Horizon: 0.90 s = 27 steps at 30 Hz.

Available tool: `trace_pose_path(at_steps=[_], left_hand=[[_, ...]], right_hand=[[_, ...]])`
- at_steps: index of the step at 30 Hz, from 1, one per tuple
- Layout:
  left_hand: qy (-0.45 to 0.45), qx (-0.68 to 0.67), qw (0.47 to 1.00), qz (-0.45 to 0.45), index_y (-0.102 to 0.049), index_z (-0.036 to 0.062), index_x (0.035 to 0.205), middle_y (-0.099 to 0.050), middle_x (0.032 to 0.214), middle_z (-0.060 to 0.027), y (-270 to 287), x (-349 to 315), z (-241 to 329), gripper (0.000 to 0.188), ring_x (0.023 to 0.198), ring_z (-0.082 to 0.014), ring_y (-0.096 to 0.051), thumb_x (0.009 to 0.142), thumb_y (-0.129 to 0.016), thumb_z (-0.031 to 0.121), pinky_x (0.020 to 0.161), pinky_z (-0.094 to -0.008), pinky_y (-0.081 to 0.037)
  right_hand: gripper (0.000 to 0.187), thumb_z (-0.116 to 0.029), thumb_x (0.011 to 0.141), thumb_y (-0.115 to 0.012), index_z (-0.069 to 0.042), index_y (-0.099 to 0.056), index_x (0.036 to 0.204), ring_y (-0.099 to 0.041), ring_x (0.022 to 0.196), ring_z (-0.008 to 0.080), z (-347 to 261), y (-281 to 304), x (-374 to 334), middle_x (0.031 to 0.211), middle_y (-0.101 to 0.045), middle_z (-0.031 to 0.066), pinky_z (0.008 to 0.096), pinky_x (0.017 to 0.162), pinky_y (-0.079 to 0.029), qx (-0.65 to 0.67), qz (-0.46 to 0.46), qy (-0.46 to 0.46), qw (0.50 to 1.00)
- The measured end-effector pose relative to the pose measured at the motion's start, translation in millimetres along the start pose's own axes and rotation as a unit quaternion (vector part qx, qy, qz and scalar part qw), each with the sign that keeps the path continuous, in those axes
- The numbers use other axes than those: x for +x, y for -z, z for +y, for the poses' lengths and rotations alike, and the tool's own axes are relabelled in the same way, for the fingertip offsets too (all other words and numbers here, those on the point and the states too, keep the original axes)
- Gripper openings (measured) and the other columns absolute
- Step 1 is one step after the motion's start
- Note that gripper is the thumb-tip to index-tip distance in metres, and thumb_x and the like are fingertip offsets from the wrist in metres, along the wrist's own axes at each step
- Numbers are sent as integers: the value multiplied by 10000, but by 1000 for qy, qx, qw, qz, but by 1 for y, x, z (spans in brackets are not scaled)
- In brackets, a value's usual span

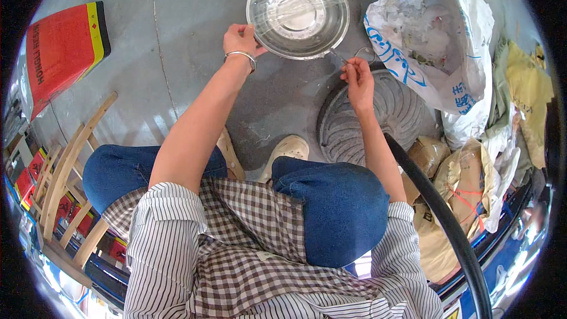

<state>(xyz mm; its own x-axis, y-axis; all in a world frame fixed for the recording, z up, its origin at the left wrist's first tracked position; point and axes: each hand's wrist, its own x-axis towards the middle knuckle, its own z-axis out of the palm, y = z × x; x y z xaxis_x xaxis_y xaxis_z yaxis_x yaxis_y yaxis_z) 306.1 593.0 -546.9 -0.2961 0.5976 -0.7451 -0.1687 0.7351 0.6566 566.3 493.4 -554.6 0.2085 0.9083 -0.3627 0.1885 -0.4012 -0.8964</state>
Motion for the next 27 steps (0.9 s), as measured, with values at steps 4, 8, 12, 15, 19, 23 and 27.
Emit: trace_pose_path(at_steps=[4,8,12,15,19,23,27], left_hand=[[1,-5,1000,-11,-492,-39,966,-586,862,-142,4,2,-3,152,714,-209,-618,918,-485,105,619,-389,-607],[8,-17,1000,-4,-481,-34,969,-585,872,-143,2,1,-3,141,715,-208,-617,920,-478,98,628,-394,-605],[19,-17,1000,-6,-477,-29,962,-583,872,-144,-2,-2,-1,126,715,-208,-615,919,-479,89,633,-401,-604],[19,-24,1000,-5,-480,-30,962,-583,863,-142,2,1,-2,125,711,-210,-612,918,-481,87,631,-402,-604],[12,-23,1000,-3,-491,-34,953,-582,853,-138,0,0,-4,132,709,-210,-608,917,-490,93,627,-399,-605],[18,-25,1000,-3,-496,-36,949,-583,855,-136,-1,4,-6,137,712,-208,-608,917,-495,97,626,-395,-607],[13,-18,1000,0,-493,-39,951,-577,876,-141,1,9,-9,132,712,-211,-607,912,-496,87,625,-395,-608]], right_hand=[[114,-69,912,-492,-8,-528,1001,-554,611,89,2,-14,3,751,-595,51,231,579,-466,20,4,-15,1000],[96,-66,915,-497,-7,-528,984,-537,603,82,1,-26,-3,765,-588,45,213,538,-445,-51,16,-48,997],[83,-66,908,-512,-3,-542,954,-530,572,77,9,-29,-10,732,-586,41,212,513,-443,-50,43,-21,998],[71,-51,885,-514,-2,-550,922,-564,557,108,5,-39,-14,681,-598,64,259,534,-478,-65,53,-23,996],[71,-53,879,-518,-7,-552,922,-560,550,113,3,-50,-20,674,-598,67,267,526,-468,-67,61,-13,996],[62,-52,893,-519,-2,-546,918,-531,548,78,-1,-53,-24,692,-595,41,226,514,-445,-91,51,-7,995],[79,-69,896,-521,0,-551,922,-533,550,80,-11,-57,-24,693,-595,47,229,522,-449,-100,46,-10,994]])
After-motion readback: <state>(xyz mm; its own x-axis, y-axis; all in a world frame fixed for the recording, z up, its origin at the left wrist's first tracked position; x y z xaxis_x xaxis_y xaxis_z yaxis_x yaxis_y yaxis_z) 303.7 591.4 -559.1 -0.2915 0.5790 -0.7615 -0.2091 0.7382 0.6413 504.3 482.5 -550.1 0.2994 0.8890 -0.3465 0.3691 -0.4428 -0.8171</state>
